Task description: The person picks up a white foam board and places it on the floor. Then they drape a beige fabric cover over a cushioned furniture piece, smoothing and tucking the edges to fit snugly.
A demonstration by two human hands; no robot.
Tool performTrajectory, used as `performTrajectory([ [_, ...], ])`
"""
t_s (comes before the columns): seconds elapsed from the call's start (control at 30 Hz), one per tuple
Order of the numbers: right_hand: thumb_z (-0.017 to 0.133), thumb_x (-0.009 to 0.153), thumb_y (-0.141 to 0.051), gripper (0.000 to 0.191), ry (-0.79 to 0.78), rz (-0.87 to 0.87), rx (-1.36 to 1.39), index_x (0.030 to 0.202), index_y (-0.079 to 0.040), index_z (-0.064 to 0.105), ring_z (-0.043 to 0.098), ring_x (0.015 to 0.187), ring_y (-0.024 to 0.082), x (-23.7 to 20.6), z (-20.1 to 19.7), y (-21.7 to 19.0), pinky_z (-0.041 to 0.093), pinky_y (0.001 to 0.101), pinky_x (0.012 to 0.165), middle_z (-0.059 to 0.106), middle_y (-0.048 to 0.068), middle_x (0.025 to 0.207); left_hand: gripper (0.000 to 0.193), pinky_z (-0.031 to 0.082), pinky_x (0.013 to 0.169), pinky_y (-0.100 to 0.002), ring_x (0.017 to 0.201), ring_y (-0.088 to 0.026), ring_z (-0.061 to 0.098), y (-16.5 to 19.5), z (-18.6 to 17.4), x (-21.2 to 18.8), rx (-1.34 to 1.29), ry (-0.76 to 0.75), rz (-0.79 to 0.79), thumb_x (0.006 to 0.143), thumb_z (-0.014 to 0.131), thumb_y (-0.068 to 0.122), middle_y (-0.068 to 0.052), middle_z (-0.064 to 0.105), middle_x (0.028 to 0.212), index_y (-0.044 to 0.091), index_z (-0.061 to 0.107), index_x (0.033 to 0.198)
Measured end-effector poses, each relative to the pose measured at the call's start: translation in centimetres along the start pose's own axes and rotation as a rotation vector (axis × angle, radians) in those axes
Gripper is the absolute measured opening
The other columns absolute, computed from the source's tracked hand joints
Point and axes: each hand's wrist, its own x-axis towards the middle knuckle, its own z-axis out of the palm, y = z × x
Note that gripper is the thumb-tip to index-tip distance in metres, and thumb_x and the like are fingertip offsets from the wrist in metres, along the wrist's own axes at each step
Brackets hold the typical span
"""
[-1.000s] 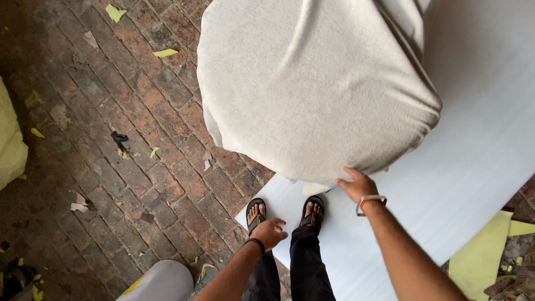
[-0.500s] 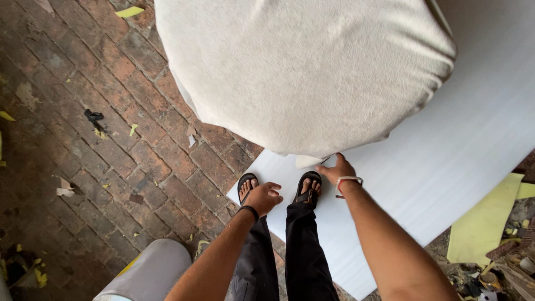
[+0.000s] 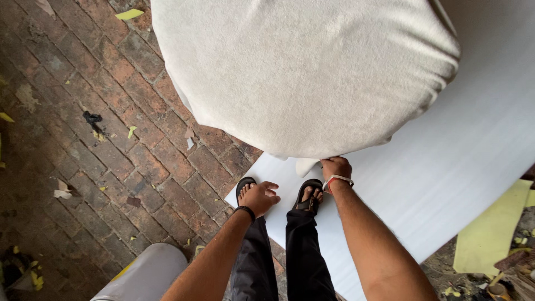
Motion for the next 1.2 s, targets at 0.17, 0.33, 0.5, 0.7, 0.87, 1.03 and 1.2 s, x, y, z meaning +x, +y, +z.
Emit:
performTrajectory([
  [0.17, 0.064, 0.094, -0.034, 0.034, -0.104, -0.12, -0.274, 0.085, -0.005, 0.078, 0.071, 0.082, 0.034, -1.5, -1.2, 2.6, 0.054, 0.0449, 0.077, 0.077, 0.015, 0.088, 0.047, 0.018, 0.126, -0.052, 0.143, -0.024, 0.042, -0.3, 0.5, -0.9, 0.117, 0.023, -0.038, 0.095, 0.068, 0.034, 0.008, 0.068, 0.136, 0.027, 0.059, 0.141],
  [0.33, 0.061, 0.087, -0.028, 0.032, -0.08, -0.3, -0.107, 0.07, -0.005, 0.075, 0.067, 0.066, 0.024, -5.2, -3.9, 3.9, 0.051, 0.0393, 0.065, 0.076, 0.008, 0.072, 0.086, 0.037, 0.118, -0.049, 0.144, -0.032, 0.039, 2.2, 1.7, -3.2, 0.107, 0.114, 0.183, 0.082, 0.08, 0.027, -0.013, 0.037, 0.158, 0.019, 0.034, 0.154],
  [0.5, 0.059, 0.084, -0.026, 0.032, -0.142, -0.306, 0.03, 0.065, -0.004, 0.072, 0.069, 0.062, 0.02, -7.7, -4.9, 2.9, 0.051, 0.0354, 0.06, 0.073, 0.004, 0.064, 0.112, 0.026, 0.12, -0.051, 0.15, -0.038, 0.024, 6.5, 3.6, -4.3, 0.417, 0.362, 0.44, 0.075, 0.086, 0.028, -0.022, 0.014, 0.165, 0.018, 0.016, 0.161],
  [0.7, 0.058, 0.087, -0.019, 0.036, -0.161, -0.333, 0.199, 0.057, 0.002, 0.06, 0.074, 0.064, 0.018, -8.2, -5.2, 2.3, 0.05, 0.033, 0.056, 0.061, 0.009, 0.055, 0.056, 0.035, 0.118, -0.05, 0.139, -0.032, 0.047, 8.3, 4.9, -1.9, 0.514, 0.695, 0.639, 0.088, 0.073, 0.019, -0.011, 0.052, 0.146, 0.022, 0.051, 0.139],
  [0.87, 0.063, 0.093, -0.025, 0.024, -0.083, -0.524, 0.19, 0.082, -0.004, 0.07, 0.073, 0.08, 0.018, -9.1, -6.3, 3.2, 0.053, 0.0342, 0.069, 0.07, 0.007, 0.078, 0.012, 0.056, 0.086, -0.04, 0.094, -0.023, 0.069, 9.5, 2.8, -0.4, 0.392, 0.428, 0.511, 0.107, 0.052, 0.02, -0.005, 0.068, 0.104, 0.018, 0.064, 0.11],
  [1.03, 0.079, 0.069, -0.034, 0.059, 0.597, -1.113, -0.446, 0.117, 0.0, 0.071, 0.066, 0.111, 0.031, -7.4, -9.1, 4.5, 0.053, 0.0377, 0.09, 0.072, 0.022, 0.118, 0.017, 0.057, 0.068, -0.036, 0.081, -0.02, 0.068, 10.6, 1.1, -3.3, 0.574, 0.485, 0.649, 0.096, 0.051, 0.011, -0.003, 0.068, 0.097, 0.018, 0.064, 0.105],
  [1.2, 0.073, 0.097, -0.008, 0.015, 0.288, -1.095, -0.424, 0.11, -0.015, 0.07, 0.069, 0.111, 0.026, -2.6, -11.9, 5.0, 0.052, 0.0419, 0.108, 0.074, 0.005, 0.116, 0.02, 0.058, 0.064, -0.035, 0.079, -0.019, 0.069, 10.9, 1.2, -6.2, 0.656, 0.371, 0.563, 0.109, 0.045, 0.026, -0.003, 0.067, 0.099, 0.016, 0.062, 0.111],
])
